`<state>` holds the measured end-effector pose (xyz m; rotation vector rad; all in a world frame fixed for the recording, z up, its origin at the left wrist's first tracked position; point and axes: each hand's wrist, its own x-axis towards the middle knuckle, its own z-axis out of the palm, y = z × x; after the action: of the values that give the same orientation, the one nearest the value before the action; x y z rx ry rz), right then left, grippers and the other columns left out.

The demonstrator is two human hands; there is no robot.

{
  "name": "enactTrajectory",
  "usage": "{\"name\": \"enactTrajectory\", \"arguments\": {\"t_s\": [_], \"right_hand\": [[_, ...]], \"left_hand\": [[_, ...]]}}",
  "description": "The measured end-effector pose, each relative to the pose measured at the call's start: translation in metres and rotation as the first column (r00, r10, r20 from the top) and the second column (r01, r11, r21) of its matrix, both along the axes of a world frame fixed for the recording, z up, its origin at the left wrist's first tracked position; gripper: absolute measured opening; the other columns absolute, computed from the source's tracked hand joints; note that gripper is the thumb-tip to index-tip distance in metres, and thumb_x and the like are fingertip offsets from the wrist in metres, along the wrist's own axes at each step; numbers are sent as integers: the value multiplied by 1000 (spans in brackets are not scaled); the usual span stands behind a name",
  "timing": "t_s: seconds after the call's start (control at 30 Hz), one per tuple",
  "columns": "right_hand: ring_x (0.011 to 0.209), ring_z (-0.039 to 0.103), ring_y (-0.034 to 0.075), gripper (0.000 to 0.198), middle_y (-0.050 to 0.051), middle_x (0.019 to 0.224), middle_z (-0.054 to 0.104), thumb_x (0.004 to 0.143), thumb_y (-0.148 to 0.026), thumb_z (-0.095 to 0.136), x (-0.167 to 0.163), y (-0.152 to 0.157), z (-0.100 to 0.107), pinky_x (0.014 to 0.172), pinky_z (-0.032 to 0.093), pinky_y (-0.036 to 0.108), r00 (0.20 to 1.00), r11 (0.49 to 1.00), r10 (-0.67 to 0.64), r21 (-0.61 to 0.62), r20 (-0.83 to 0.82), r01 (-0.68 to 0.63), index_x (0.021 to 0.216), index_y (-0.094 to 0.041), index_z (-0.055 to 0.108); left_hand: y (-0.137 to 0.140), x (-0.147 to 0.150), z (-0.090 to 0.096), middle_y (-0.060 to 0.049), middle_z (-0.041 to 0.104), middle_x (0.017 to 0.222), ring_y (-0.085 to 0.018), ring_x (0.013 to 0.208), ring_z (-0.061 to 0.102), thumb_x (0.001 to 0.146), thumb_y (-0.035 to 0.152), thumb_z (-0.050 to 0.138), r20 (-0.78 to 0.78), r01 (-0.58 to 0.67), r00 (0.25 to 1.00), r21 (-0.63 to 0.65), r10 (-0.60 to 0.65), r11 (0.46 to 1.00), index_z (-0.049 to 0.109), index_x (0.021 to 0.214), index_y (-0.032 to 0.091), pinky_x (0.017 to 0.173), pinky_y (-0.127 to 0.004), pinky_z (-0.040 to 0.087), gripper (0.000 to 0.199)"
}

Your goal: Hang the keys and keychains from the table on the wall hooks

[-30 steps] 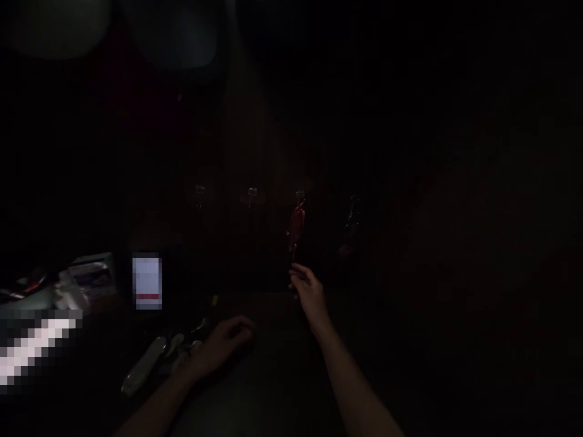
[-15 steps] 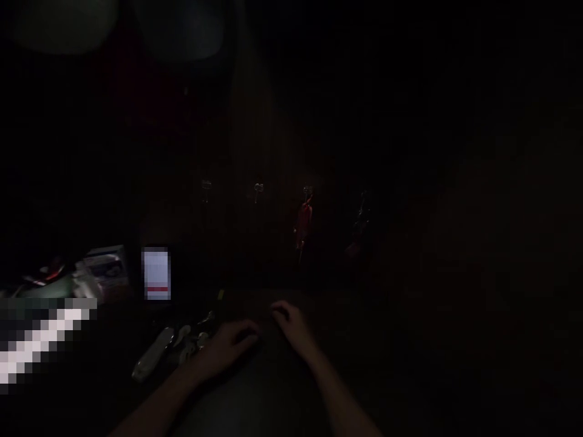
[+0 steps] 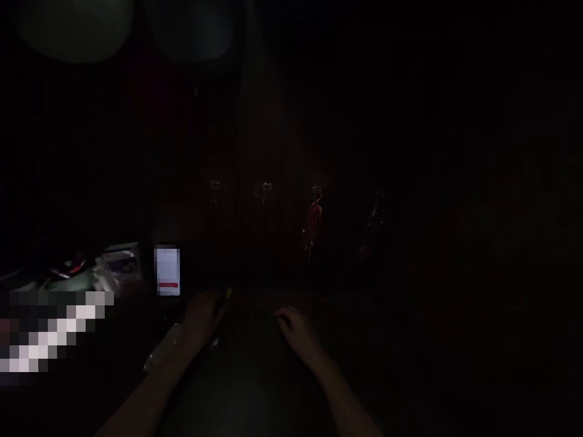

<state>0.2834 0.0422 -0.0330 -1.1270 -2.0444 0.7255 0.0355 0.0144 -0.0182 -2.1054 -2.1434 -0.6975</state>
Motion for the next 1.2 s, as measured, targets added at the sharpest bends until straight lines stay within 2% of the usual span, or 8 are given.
{"name": "enactTrajectory", "arguments": {"t_s": [0.17, 0.37, 0.53, 0.73, 0.87, 0.97, 1.07, 1.2], "right_hand": [[92, 61, 21, 20, 5, 95, 66, 82, -23, 47, 1, 1, -1, 83, 45, 34, 998, 1000, 10, 16, 54, -11, 89, -24, 65], [94, 61, 20, 22, 6, 99, 66, 84, -22, 45, 1, 1, -2, 84, 45, 34, 994, 999, 14, 47, 109, -19, 94, -22, 65], [107, 56, 19, 29, 5, 113, 61, 83, -19, 45, -7, -3, -4, 94, 41, 35, 997, 996, 44, 76, 67, -49, 109, -23, 59], [107, 55, 19, 33, 5, 116, 60, 80, -22, 53, -22, -11, -5, 93, 43, 35, 989, 986, 145, 86, 26, -146, 114, -24, 55], [103, 57, 19, 27, 6, 111, 62, 83, -26, 53, -22, -12, -2, 91, 44, 34, 990, 987, 138, 79, 13, -139, 110, -23, 58], [103, 57, 18, 28, 5, 111, 62, 86, -31, 50, -20, -13, 1, 91, 43, 32, 987, 985, 159, 69, 1, -158, 111, -24, 58], [99, 58, 18, 27, 5, 104, 63, 90, -33, 43, -20, -14, 4, 89, 44, 31, 983, 980, 183, 75, -9, -182, 107, -24, 61], [92, 59, 17, 30, 5, 96, 64, 90, -37, 41, -23, -14, 5, 84, 45, 30, 986, 987, 155, 63, -58, -151, 100, -23, 65]], "left_hand": [[-2, 5, -1, -11, 65, 101, -27, 99, 55, 83, 25, 48, 17, 32, 999, -14, -31, 999, 61, 100, 15, 91, -41, 33, 24], [-10, 23, 4, -3, 67, 93, -22, 95, 58, 78, 18, 51, 143, 182, 973, 18, -183, 983, 61, 87, 22, 101, -46, 23, 14], [-13, 41, 2, -1, 67, 84, -21, 86, 59, 77, 21, 52, 247, 266, 928, 83, -279, 960, 59, 82, 23, 97, -44, 30, 9], [-16, 58, -2, -1, 65, 79, -21, 85, 58, 76, 28, 56, 469, 270, 834, 114, -292, 956, 60, 74, 22, 80, -34, 42, 8], [-16, 59, 0, 1, 64, 75, -17, 75, 59, 78, 37, 53, 680, 333, 683, 37, -268, 942, 59, 73, 20, 69, -27, 43, 18], [-13, 57, 1, 2, 62, 71, -16, 73, 57, 78, 40, 53, 753, 355, 612, 14, -244, 935, 59, 71, 19, 68, -25, 42, 23], [-12, 55, 2, 2, 61, 70, -15, 72, 55, 78, 43, 51, 780, 379, 574, 15, -248, 925, 59, 71, 18, 68, -24, 41, 27], [-12, 56, 3, 2, 61, 71, -15, 72, 55, 79, 42, 50, 777, 393, 573, 18, -260, 919, 60, 73, 19, 68, -24, 41, 26]]}}
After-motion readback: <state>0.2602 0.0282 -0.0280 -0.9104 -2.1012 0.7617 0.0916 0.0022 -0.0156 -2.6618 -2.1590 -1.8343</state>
